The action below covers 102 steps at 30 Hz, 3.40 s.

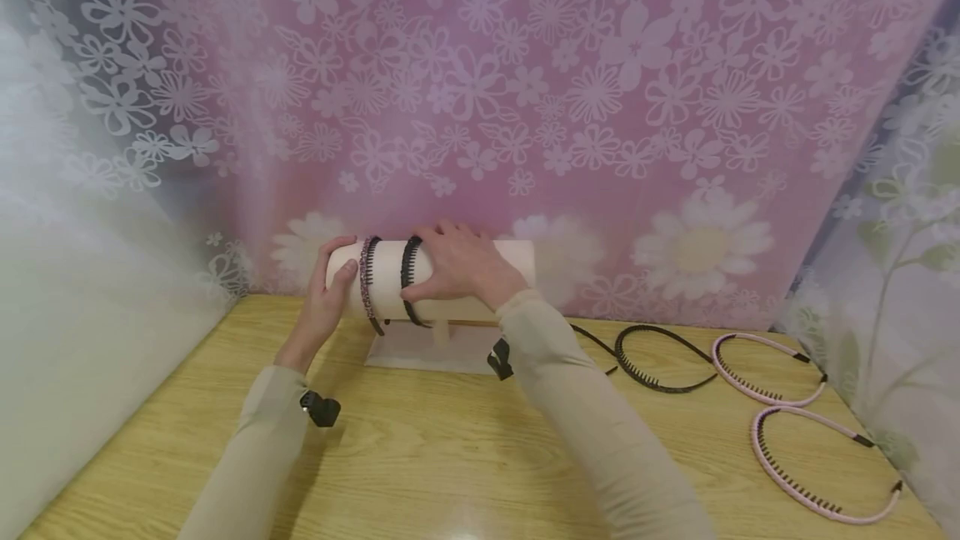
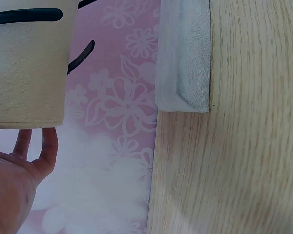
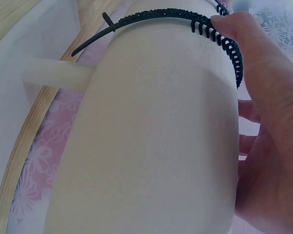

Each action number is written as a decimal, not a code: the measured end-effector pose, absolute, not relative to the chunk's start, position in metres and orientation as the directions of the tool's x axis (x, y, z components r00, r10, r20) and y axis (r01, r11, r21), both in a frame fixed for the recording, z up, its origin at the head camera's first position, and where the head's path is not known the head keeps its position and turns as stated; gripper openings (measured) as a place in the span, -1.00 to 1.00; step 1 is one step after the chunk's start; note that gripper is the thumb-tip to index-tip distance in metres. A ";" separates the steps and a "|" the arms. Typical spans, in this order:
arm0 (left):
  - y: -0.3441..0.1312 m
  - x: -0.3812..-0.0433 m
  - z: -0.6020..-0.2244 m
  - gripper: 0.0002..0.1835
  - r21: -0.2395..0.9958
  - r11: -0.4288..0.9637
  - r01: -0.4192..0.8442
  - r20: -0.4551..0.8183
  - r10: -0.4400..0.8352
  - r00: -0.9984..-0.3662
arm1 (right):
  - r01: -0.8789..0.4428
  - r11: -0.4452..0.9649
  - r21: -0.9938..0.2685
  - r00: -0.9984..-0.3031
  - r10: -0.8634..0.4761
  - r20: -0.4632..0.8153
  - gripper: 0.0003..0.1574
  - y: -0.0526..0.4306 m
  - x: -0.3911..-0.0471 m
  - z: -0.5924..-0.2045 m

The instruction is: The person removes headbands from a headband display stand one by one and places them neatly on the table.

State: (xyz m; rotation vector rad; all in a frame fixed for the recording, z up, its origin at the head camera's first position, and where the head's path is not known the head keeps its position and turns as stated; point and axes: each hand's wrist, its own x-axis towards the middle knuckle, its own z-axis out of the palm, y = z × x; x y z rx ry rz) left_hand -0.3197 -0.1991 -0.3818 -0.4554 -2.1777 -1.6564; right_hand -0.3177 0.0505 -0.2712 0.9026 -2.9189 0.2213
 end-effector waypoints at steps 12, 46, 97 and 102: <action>-0.189 -0.292 -0.355 -0.50 0.837 0.263 0.480 0.485 0.051 -0.873 | -0.554 0.826 -0.101 -0.831 -0.543 0.121 0.32 0.061 -0.315 -0.270; -0.194 -0.306 -0.369 -0.47 0.841 0.262 0.473 0.478 0.049 -0.877 | -0.538 0.839 -0.081 -0.839 -0.523 0.150 0.33 0.093 -0.306 -0.272; -0.188 -0.292 -0.356 -0.47 0.844 0.264 0.466 0.469 0.054 -0.881 | -0.524 0.842 -0.130 -0.847 -0.498 0.189 0.33 0.127 -0.301 -0.278; -0.188 -0.292 -0.358 -0.50 0.850 0.251 0.463 0.465 0.052 -0.884 | -0.519 0.842 -0.147 -0.851 -0.492 0.186 0.31 0.131 -0.300 -0.280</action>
